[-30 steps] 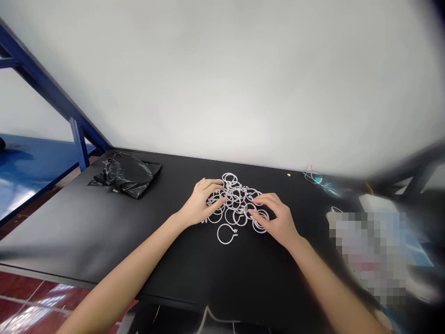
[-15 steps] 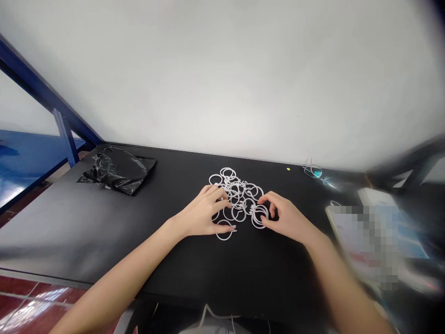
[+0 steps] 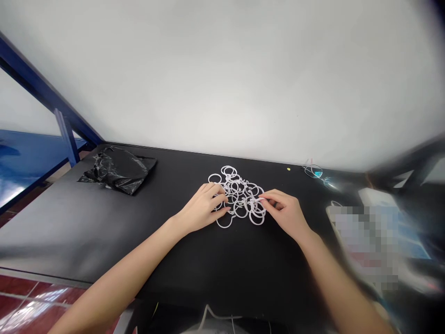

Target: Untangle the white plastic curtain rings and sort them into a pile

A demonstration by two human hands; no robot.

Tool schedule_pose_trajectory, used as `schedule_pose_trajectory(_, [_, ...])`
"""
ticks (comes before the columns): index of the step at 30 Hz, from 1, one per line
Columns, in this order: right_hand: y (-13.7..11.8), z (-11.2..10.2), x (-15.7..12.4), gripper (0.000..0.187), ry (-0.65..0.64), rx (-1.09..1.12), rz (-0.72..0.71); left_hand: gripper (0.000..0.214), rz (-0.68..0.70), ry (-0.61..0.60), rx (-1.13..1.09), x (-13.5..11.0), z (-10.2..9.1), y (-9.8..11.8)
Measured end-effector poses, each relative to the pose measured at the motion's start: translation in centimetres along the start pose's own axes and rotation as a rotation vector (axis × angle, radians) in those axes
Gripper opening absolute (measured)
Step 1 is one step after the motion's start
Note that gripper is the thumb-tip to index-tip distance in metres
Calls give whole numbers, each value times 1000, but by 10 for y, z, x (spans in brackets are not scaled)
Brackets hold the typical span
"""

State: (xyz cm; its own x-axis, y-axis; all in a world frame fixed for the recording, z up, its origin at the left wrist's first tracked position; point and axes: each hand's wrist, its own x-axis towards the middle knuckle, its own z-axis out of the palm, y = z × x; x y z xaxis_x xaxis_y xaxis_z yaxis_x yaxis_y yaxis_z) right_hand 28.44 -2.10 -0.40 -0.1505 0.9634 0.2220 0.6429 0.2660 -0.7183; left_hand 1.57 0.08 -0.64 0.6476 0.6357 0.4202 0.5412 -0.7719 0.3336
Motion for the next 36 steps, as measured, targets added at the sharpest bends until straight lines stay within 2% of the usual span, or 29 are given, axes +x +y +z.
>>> schedule_pose_trajectory(3, [2,3,0,23,33,103,37,12,-2,21,-8,0,0,1])
schedule_pose_trajectory(7, [-2,5,1,28,37,458,276,12,-16,77,-56,2,-1,4])
schedule_pose_trajectory(9, [-7,7,2,29,-27,626,376,14,-31,124,-113,2,-3,7])
schedule_pose_trajectory(12, [-19,13,1,28,-153,779,444,26,-18,158,-225,3,-7,16])
schedule_pose_trajectory(15, [-34,24,-6,26,-143,832,452,40,9,118,-333,3,-7,29])
schedule_pose_trajectory(20, [-56,42,-21,19,-149,797,331,54,6,20,-508,0,-2,48])
schedule_pose_trajectory(23, [-58,45,-24,19,-128,751,272,47,17,-27,-605,-1,-1,50])
schedule_pose_trajectory(25, [-55,42,-24,19,-113,685,196,42,9,-16,-648,0,-2,48])
schedule_pose_trajectory(27, [-51,38,-24,15,-43,568,73,39,-13,11,-672,0,-4,45])
schedule_pose_trajectory(29, [-48,35,-26,13,94,465,-60,39,-54,36,-676,0,-7,41])
schedule_pose_trajectory(31, [-47,33,-28,24,184,421,-178,39,-79,39,-666,0,-8,39])
schedule_pose_trajectory(33, [-47,33,-29,35,196,419,-287,39,-77,18,-654,-1,-8,37])
schedule_pose_trajectory(36, [-49,34,-30,39,199,393,-385,45,-75,27,-655,0,-8,37])
